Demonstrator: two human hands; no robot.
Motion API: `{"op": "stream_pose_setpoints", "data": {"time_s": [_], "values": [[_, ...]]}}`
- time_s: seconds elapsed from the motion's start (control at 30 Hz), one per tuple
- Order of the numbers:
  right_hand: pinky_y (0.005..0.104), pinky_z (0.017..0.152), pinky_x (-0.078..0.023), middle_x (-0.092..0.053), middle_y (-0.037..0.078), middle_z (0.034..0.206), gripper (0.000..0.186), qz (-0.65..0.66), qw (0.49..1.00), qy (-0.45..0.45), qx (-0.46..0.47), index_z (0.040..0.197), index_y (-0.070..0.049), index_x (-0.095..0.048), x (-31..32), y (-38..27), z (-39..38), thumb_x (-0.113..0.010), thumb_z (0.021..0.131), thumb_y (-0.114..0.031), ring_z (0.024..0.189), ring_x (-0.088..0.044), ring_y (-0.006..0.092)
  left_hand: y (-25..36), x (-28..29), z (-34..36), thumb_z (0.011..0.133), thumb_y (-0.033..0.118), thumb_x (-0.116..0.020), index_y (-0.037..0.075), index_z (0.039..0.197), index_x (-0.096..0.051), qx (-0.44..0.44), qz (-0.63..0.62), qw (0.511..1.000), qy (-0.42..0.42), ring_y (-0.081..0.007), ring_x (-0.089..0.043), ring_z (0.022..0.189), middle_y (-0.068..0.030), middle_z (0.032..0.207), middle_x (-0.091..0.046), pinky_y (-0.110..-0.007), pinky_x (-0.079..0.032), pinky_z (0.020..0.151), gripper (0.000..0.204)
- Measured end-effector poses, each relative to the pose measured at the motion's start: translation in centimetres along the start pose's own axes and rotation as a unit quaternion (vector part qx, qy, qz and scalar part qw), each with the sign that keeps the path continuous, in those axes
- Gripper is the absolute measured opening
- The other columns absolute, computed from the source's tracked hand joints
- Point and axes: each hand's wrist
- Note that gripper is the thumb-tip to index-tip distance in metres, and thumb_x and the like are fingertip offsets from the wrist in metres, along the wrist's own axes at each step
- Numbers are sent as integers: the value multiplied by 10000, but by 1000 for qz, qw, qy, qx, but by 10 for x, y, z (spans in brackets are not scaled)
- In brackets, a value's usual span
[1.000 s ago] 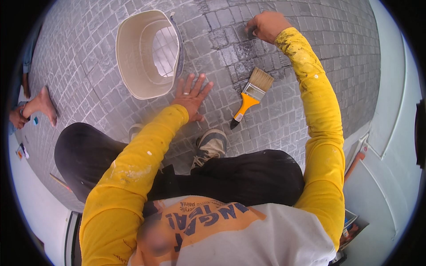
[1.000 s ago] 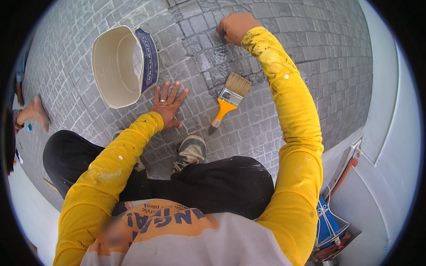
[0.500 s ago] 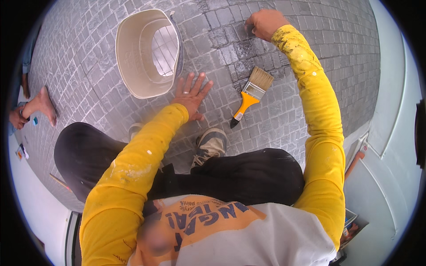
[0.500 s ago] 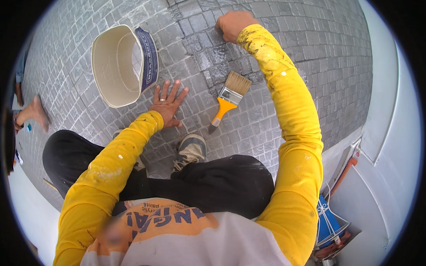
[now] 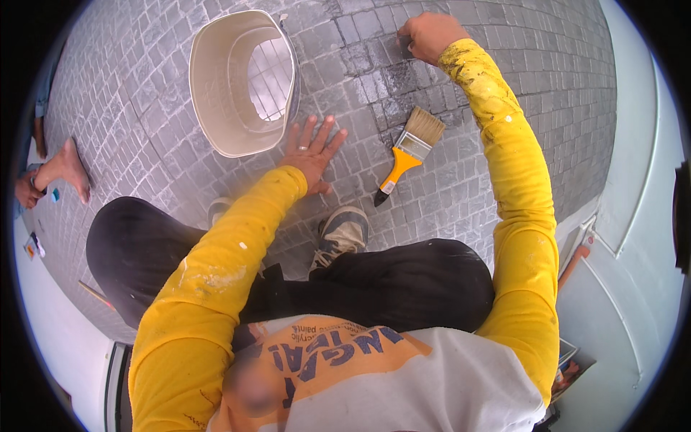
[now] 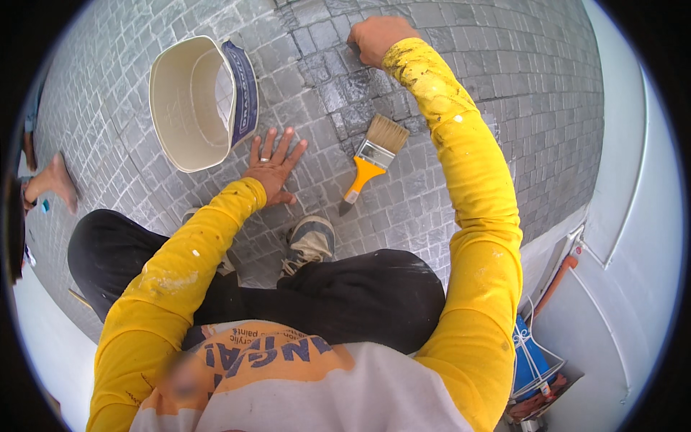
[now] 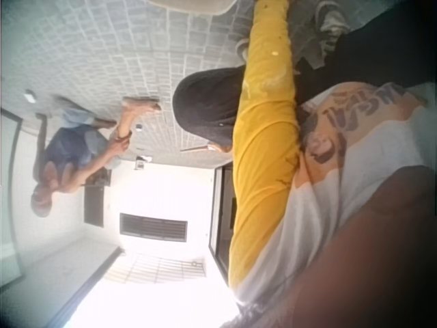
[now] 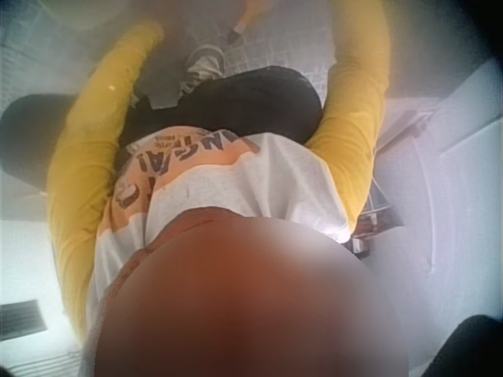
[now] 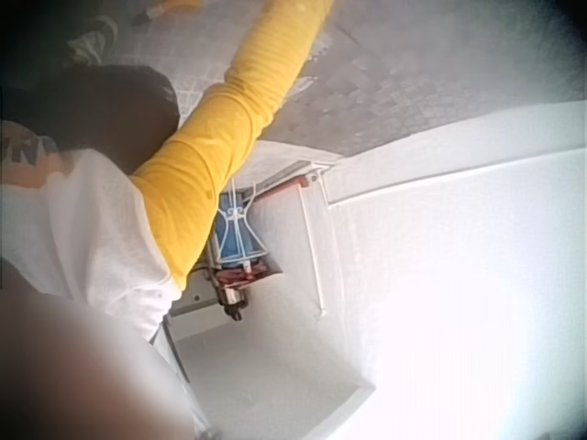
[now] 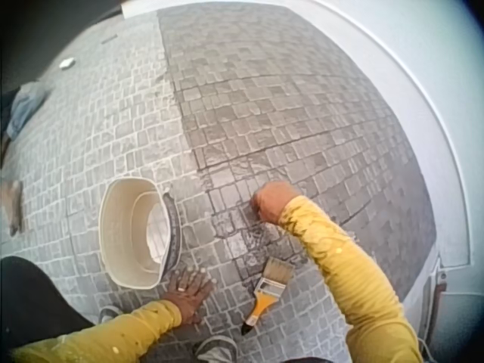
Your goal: The person kneels on a tiled floor and uses a brush to apply a white grout or sealant into the gaps between tiles. They repeatedly dip the brush into a bucket and spread the material across the surface, occasionally using a small trowel to smooth or adjust the application.
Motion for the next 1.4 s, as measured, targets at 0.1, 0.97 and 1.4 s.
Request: {"op": "stream_pose_setpoints", "data": {"time_s": [0.1, 0.97, 1.4], "values": [[433, 865, -557, -723, 148, 1070, 407, 0, 1000, -5, -2, 1180, -166, -707, -1, 0, -1, -671, 779, -105, 990, -698, 329, 0, 1, 0, 746, 475, -815, 249, 1588, 83, -1, 1, 1000, -1, -419, 202, 1489, -145, 1644, 181, -594, 88, 1179, 1252], [437, 703, -579, -571, 164, 1090, 343, 89, 960, 110, -241, 1175, 5, -571, -87, -106, -57, -594, 876, -161, 842, -698, 347, -8, -3, -2, 762, 433, -809, 247, 1590, 67, -28, -22, 999, 20, -387, 176, 1504, -121, 1655, 151, -571, 82, 1190, 1220], [463, 709, -568, -563, 175, 1110, 344, 64, 961, 100, -250, 1203, 10, -553, -84, -112, -50, -574, 888, -127, 852, -693, 367, -16, -3, -3, 764, 394, -811, 234, 1587, 89, -63, -86, 994, 15, -390, 174, 1503, -112, 1652, 165, -534, 16, 1216, 1230]]}}
Point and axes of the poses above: each hand's wrist, its own z-axis towards the middle knuckle, its own x-axis out of the back of the hand, y = z × x
